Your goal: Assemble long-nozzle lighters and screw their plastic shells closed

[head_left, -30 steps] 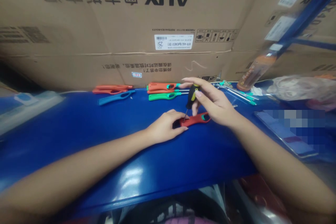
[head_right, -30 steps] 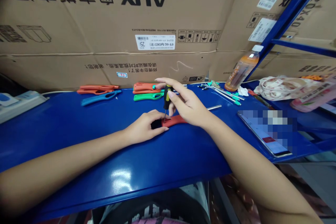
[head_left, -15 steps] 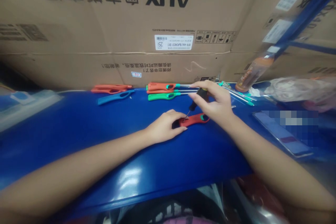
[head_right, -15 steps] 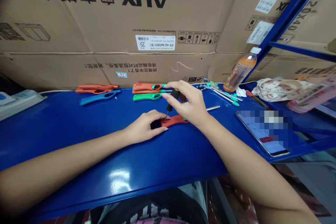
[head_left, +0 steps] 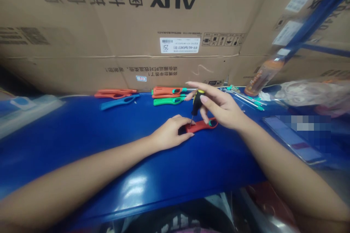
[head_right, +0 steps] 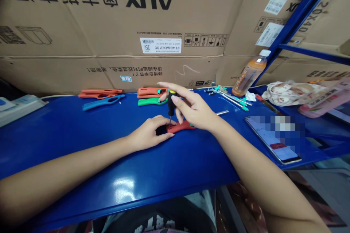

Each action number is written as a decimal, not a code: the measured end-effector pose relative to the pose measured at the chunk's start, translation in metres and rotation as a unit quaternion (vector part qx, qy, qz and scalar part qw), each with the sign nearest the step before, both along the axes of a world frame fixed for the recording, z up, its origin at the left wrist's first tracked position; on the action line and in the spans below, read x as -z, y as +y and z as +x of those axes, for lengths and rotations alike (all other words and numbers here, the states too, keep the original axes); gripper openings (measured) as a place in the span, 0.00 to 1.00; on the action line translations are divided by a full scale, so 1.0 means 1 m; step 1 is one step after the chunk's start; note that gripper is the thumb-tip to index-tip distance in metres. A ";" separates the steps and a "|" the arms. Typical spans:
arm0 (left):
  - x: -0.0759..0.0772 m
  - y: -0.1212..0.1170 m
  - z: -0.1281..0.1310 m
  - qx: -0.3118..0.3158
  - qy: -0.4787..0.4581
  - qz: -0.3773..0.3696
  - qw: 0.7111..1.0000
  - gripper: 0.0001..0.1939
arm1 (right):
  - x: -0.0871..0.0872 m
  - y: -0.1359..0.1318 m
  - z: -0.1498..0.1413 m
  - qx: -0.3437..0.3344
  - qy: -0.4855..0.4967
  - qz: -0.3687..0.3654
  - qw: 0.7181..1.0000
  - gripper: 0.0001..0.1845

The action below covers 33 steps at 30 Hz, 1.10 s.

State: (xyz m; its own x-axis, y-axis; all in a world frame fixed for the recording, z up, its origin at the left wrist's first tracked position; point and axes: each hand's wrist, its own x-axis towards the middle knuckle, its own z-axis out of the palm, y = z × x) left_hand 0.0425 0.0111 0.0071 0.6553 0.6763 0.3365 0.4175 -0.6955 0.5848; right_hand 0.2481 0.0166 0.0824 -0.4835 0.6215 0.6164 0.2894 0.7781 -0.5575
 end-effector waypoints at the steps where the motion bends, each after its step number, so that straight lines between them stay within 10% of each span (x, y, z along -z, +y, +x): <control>1: 0.000 0.000 0.000 -0.003 0.001 0.001 1.000 0.17 | 0.000 0.000 0.000 0.006 0.002 0.013 1.000 0.19; 5: 0.000 0.001 0.001 -0.008 -0.001 0.001 1.000 0.18 | 0.000 0.002 0.001 0.106 0.005 0.138 0.985 0.17; 11: -0.001 0.000 0.002 0.006 0.000 -0.005 1.000 0.16 | 0.004 0.011 0.004 -0.032 0.002 -0.093 0.995 0.22; 15: 0.001 0.001 0.002 0.002 -0.014 0.001 1.000 0.16 | 0.008 0.015 0.005 0.064 0.013 0.072 0.995 0.16; 20: 0.003 0.001 0.002 0.005 -0.013 0.003 1.000 0.16 | 0.004 0.009 0.005 -0.031 -0.014 -0.024 0.999 0.24; 25: 0.003 0.001 0.003 0.003 -0.020 0.007 1.000 0.15 | -0.001 0.000 0.000 0.067 -0.010 0.150 0.986 0.20; 29: 0.000 -0.001 0.003 0.000 -0.007 0.000 1.000 0.15 | -0.005 -0.005 -0.003 -0.005 -0.037 0.016 0.999 0.21; 33: -0.001 -0.001 0.003 -0.006 -0.004 0.001 1.000 0.16 | -0.001 -0.002 -0.002 0.072 0.019 0.123 0.990 0.15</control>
State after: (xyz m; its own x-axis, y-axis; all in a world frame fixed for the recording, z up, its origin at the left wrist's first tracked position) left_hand 0.0454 0.0102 0.0077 0.6446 0.6834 0.3427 0.4208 -0.6914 0.5873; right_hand 0.2459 0.0148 0.0835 -0.3744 0.5123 0.7729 0.3907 0.8431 -0.3695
